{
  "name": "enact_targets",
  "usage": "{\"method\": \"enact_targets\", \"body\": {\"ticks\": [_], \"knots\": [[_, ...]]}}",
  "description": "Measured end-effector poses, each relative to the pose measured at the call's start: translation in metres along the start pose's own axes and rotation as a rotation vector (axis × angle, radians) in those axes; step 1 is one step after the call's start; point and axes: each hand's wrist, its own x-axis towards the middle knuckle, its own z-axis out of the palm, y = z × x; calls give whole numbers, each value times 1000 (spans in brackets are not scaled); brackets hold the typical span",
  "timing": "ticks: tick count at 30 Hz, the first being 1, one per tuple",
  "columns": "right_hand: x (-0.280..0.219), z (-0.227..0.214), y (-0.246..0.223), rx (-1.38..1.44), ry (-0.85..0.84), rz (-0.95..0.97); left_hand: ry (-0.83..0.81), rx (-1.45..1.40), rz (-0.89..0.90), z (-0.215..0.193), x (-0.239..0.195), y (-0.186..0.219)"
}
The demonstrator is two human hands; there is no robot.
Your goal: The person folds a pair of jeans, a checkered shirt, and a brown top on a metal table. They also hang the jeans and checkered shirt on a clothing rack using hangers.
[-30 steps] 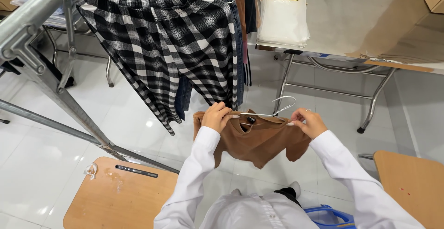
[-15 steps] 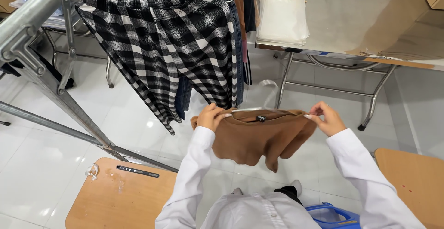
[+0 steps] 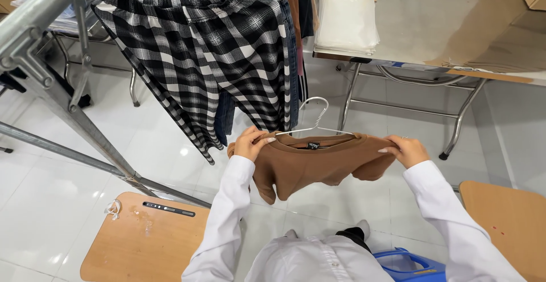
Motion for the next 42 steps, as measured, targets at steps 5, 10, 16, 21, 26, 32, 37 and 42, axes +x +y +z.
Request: {"method": "enact_targets", "body": {"ticks": [5,10,16,21,26,32,37,42], "knots": [[17,34,43,-12,60,-15,26,33,21,-10,-1,-3],[10,17,36,17,168,27,55,-29,38,-6,-5,-7],[15,23,22,-115,103,-59,66,-12,-4,-6,-9,-3],[-4,13,-65,157,522,-267,85,93,-85,24,-15,4],[18,34,-86,140,492,30,133,151,-47,49,-31,49],[52,66,-48,155,369,276,117,175,-95,62,-48,56],[56,54,-27,376,419,169,122,168,-112,58,-46,35],[20,-4,-54,1271,197,31,70,-22,-146,39,-39,18]]}}
